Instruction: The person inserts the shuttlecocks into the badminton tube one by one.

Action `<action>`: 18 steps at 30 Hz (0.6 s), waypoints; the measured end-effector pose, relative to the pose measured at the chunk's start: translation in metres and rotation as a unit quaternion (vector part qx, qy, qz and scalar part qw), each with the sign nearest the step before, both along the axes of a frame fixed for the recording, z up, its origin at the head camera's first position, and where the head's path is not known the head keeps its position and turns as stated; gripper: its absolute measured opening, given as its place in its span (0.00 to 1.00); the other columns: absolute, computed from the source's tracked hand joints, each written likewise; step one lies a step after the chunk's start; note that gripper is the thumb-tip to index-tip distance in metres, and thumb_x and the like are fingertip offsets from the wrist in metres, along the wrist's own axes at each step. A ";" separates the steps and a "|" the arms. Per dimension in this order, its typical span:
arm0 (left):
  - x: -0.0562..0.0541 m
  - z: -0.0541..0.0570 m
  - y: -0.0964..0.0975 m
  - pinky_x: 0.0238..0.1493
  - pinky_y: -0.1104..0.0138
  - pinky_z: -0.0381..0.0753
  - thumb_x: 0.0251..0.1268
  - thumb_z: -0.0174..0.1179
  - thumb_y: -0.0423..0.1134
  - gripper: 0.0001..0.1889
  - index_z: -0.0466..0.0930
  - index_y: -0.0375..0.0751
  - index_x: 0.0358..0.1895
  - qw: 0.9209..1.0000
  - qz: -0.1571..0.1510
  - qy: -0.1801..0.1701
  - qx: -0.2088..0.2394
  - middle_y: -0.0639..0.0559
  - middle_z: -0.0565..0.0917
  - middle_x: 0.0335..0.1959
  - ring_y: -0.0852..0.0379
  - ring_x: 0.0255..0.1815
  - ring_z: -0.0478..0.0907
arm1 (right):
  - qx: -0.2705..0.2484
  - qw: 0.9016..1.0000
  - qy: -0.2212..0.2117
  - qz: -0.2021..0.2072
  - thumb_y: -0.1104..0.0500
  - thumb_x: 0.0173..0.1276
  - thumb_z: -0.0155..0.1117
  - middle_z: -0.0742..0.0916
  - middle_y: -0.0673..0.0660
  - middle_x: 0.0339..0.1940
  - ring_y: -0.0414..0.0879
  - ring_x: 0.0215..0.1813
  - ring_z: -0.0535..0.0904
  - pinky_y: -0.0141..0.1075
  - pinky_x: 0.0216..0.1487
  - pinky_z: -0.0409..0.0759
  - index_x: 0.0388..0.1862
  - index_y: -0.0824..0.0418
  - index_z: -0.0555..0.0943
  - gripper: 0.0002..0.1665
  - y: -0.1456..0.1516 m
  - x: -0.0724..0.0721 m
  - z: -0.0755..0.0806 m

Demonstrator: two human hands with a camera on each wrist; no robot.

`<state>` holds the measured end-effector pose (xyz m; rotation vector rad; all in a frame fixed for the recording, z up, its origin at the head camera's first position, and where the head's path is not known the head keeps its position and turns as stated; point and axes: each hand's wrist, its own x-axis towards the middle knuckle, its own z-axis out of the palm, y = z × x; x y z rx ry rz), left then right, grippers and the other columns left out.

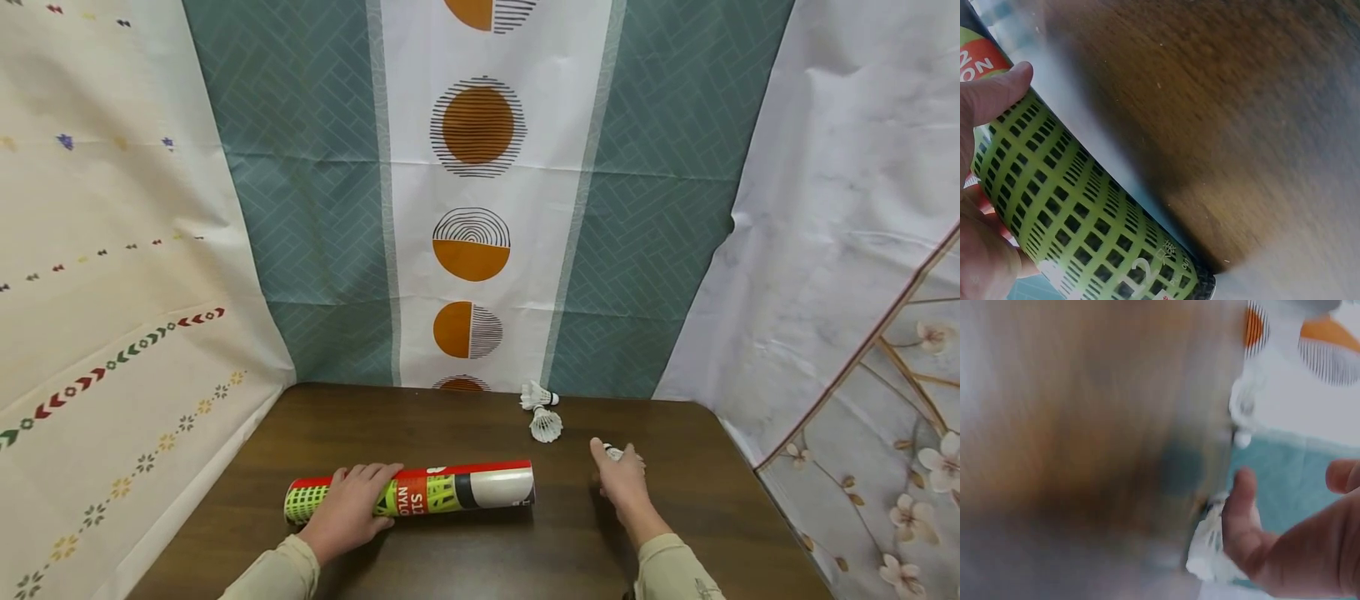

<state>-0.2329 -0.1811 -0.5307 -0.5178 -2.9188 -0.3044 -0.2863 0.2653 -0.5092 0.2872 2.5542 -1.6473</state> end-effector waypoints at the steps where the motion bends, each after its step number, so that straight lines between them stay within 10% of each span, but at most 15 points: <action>1: 0.000 0.000 0.000 0.63 0.29 0.75 0.50 0.86 0.52 0.45 0.76 0.47 0.73 1.000 0.000 0.000 0.000 0.45 0.85 0.62 0.39 0.62 0.82 | 0.026 1.000 0.002 -0.004 0.34 0.86 0.46 0.59 0.84 0.81 0.72 0.71 0.78 0.58 0.66 0.82 0.85 0.79 0.36 0.59 0.007 -0.004 0.001; 5: 0.000 -0.001 0.000 0.64 0.29 0.74 0.50 0.86 0.51 0.45 0.76 0.47 0.73 1.000 -0.001 0.002 0.002 0.44 0.85 0.62 0.39 0.62 0.82 | 0.140 0.989 0.021 -0.049 0.41 0.83 0.53 0.72 0.76 0.78 0.76 0.73 0.72 0.64 0.63 0.79 0.79 0.69 0.70 0.39 0.028 -0.018 0.000; 8: 0.000 -0.001 -0.001 0.63 0.29 0.75 0.50 0.85 0.51 0.45 0.76 0.47 0.73 1.000 -0.004 0.008 0.004 0.45 0.86 0.62 0.39 0.61 0.82 | 0.172 0.979 0.060 -0.088 0.50 0.78 0.61 0.84 0.72 0.67 0.68 0.59 0.83 0.49 0.45 0.81 0.67 0.64 0.81 0.26 0.035 -0.023 -0.003; 18: -0.001 0.000 0.001 0.62 0.32 0.76 0.49 0.86 0.51 0.45 0.76 0.47 0.72 1.000 0.006 0.022 0.011 0.45 0.86 0.61 0.40 0.60 0.82 | -0.028 0.996 0.071 0.048 0.60 0.76 0.71 0.93 0.65 0.51 0.45 0.42 0.90 0.38 0.45 0.87 0.78 0.66 0.68 0.37 -0.007 0.004 0.004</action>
